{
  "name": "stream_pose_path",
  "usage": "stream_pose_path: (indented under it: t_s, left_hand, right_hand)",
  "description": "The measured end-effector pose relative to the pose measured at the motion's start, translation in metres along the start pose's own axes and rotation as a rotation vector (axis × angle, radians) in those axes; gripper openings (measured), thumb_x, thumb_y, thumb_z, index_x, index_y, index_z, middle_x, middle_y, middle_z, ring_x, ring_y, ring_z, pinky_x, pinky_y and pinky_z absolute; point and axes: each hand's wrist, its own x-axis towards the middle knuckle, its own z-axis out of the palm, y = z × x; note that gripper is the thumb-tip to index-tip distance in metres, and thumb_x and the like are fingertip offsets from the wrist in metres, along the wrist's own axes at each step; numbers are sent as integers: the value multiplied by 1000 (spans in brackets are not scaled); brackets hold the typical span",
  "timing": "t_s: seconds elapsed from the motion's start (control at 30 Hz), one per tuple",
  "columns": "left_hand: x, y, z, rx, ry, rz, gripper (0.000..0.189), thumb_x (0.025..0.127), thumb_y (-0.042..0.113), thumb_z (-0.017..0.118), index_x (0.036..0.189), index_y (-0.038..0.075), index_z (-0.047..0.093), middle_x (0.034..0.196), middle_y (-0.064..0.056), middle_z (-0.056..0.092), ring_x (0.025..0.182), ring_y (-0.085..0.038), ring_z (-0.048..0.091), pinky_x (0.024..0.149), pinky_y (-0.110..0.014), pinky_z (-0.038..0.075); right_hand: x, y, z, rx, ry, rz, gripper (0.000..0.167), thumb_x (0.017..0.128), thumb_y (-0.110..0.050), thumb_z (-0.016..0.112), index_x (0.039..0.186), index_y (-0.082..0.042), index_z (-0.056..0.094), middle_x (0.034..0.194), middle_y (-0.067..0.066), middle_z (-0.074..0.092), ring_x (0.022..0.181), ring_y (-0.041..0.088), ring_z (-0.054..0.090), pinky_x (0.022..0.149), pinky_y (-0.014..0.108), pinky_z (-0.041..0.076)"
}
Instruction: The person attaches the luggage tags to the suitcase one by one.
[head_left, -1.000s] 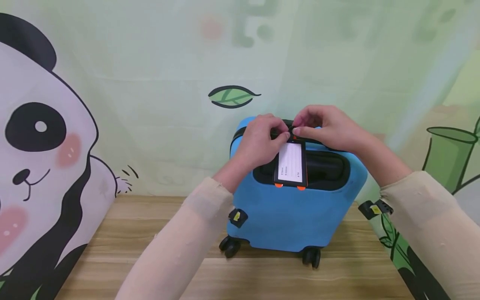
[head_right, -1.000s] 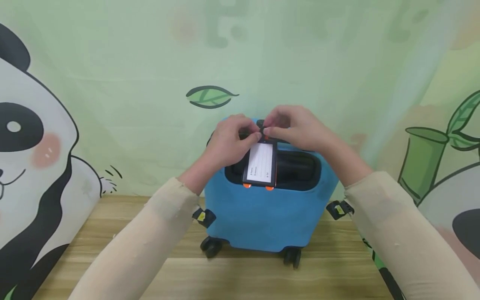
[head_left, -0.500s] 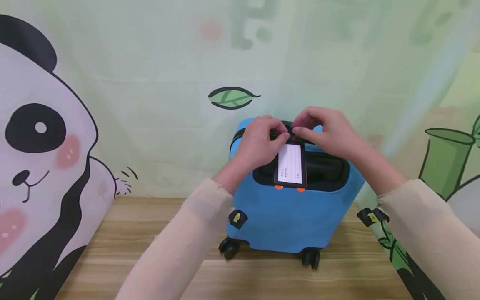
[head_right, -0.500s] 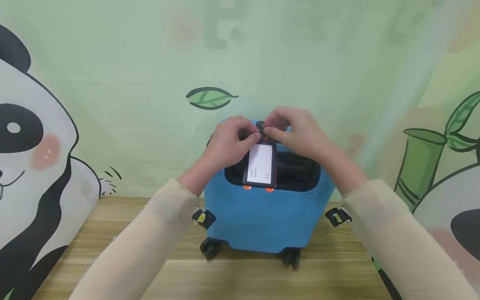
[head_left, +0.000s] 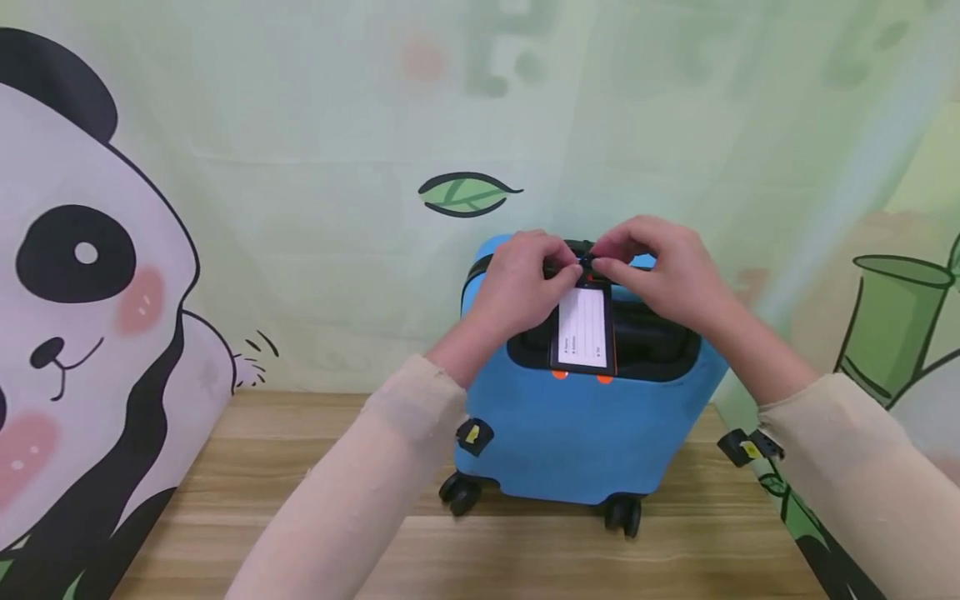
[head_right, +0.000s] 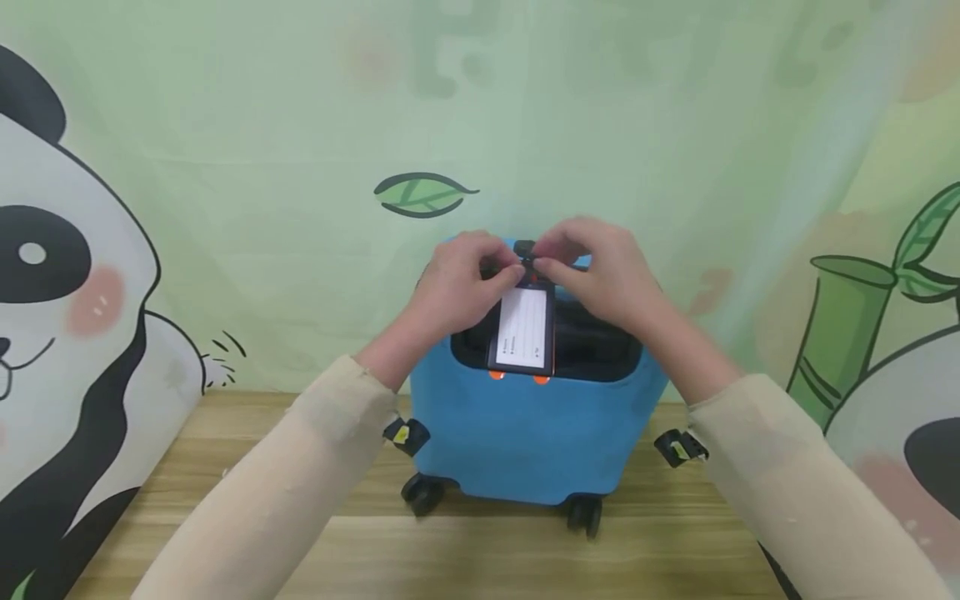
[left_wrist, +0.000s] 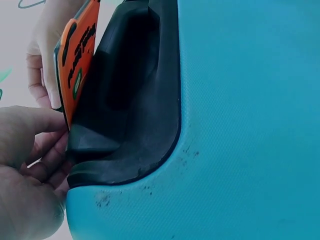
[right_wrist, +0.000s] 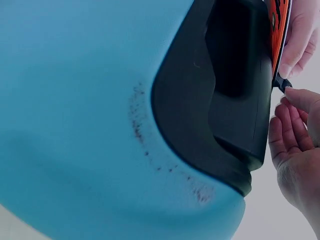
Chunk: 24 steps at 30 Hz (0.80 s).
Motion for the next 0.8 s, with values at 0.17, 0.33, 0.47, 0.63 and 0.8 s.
stream_pose_path:
  t_s: [0.17, 0.33, 0.47, 0.63, 0.8]
  left_hand:
    - [-1, -3, -4, 43, -29, 30, 20, 105, 25, 71, 116, 12, 80, 114, -3, 72, 112, -20, 58, 91, -32, 52]
    - [-10, -8, -15, 94, -45, 99, 18, 103, 25, 74, 116, 14, 81, 115, -1, 72, 116, -19, 57, 98, -33, 51]
    - [-27, -14, -29, 156, -24, 174, 23, 102, 24, 76, 121, 12, 80, 120, -2, 73, 119, -20, 57, 100, -33, 51]
    - [-58, -28, -48, 247, 14, 251, 27, 100, 22, 79, 123, 8, 79, 120, -6, 73, 117, -24, 59, 97, -36, 55]
    - [-98, -54, -59, 291, 49, 252, 30, 96, 21, 83, 121, 5, 78, 117, -10, 73, 116, -29, 61, 97, -41, 57]
  right_hand:
    - [-11, 3, -4, 15, -3, -10, 20, 96, -6, 80, 116, -2, 78, 109, 12, 77, 92, 10, 66, 87, 14, 50]
    - [-32, 9, -10, 26, 6, -73, 25, 91, 3, 82, 116, -1, 79, 109, 12, 78, 93, -3, 63, 86, 12, 50]
    - [-55, 9, -15, -13, 33, -133, 32, 84, 9, 85, 113, -4, 80, 107, 8, 78, 94, -4, 62, 86, 12, 48]
    - [-92, 6, -19, -54, 76, -137, 38, 79, 12, 87, 112, -7, 81, 104, 3, 78, 95, 0, 63, 86, 12, 47]
    - [-135, 10, -10, -85, 130, -80, 41, 75, 12, 89, 109, -8, 81, 103, 0, 77, 95, -2, 64, 83, 9, 47]
